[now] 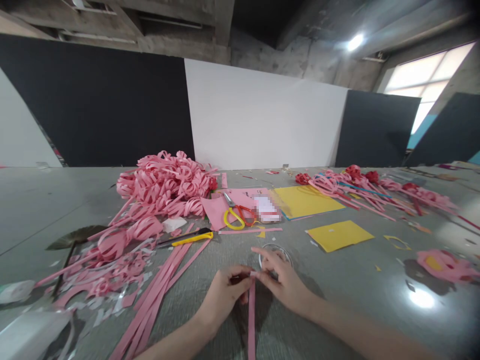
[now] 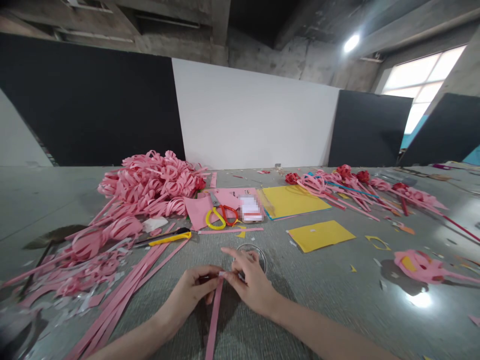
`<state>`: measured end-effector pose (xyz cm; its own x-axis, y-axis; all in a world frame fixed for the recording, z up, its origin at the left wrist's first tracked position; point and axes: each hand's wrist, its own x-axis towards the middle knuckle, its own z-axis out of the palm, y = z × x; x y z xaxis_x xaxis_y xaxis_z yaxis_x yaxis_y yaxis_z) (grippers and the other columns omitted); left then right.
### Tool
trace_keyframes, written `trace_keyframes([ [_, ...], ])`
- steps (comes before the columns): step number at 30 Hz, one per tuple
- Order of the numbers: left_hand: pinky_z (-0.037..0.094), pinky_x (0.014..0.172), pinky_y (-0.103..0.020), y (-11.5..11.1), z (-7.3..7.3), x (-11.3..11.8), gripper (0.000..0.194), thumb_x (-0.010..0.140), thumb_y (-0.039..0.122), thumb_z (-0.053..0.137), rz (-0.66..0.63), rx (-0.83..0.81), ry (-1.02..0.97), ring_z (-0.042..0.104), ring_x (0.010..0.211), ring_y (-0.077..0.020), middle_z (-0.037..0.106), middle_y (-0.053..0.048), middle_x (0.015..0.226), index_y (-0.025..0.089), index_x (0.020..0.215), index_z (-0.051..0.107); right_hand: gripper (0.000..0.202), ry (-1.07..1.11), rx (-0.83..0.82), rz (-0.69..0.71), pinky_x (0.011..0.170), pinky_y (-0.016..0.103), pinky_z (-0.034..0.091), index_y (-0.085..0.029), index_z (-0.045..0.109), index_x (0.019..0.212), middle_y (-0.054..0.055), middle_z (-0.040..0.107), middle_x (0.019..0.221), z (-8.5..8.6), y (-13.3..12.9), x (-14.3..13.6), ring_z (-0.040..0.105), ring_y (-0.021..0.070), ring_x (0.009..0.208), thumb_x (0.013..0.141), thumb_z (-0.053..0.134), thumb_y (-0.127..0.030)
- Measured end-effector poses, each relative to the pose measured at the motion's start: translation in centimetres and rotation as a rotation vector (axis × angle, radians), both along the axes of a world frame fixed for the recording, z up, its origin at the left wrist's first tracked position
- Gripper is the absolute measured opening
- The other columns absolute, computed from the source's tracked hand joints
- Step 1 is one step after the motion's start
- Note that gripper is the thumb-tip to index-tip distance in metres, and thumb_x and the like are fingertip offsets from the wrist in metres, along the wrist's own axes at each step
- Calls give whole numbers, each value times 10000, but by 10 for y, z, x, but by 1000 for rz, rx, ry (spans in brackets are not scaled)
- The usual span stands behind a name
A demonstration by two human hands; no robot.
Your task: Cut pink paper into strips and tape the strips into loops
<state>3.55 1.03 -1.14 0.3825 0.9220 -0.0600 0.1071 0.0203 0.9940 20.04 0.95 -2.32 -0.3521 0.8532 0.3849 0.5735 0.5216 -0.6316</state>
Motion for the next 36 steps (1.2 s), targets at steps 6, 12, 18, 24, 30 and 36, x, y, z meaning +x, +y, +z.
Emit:
trace_keyframes([
  [6,294,462,-206,0,2,1,217,691,344,560,-11,2,6,380,421,-87,426,63,438,138,712,625,357,-2,24,-7,786,309,328,-206,400,1201,-39,502,608,0,0,-1,493,153,738,851,425,-269],
  [12,284,455,-205,0,1,1,266,696,378,551,-31,7,32,389,420,-88,430,59,452,139,771,643,337,-38,73,-69,793,325,331,-209,430,1175,-31,505,611,-2,-2,-2,501,160,724,842,419,-261],
  [18,303,508,-211,1,0,0,235,730,338,518,-76,84,43,415,490,-96,426,48,528,155,786,653,303,-67,103,-137,806,352,313,-199,440,1133,-41,491,594,-5,-2,-2,503,158,684,832,411,-224],
  [24,313,524,-222,1,1,0,213,720,316,515,-26,116,80,429,516,-101,438,30,594,150,700,647,287,-90,147,-125,803,359,319,-194,428,1117,-45,485,593,-7,-1,-2,507,156,676,831,422,-205],
  [30,326,530,-236,2,-4,0,251,727,318,492,51,144,104,452,513,-123,455,27,539,148,571,591,256,-68,179,-36,807,349,328,-200,422,1091,-27,520,611,0,-7,-5,526,177,748,836,405,-185],
  [36,330,540,-233,4,-10,-2,277,739,315,471,66,184,132,456,515,-126,455,26,528,154,530,558,311,-86,217,-8,802,349,322,-193,388,1087,-23,515,627,1,-9,-4,512,174,745,790,382,-100],
])
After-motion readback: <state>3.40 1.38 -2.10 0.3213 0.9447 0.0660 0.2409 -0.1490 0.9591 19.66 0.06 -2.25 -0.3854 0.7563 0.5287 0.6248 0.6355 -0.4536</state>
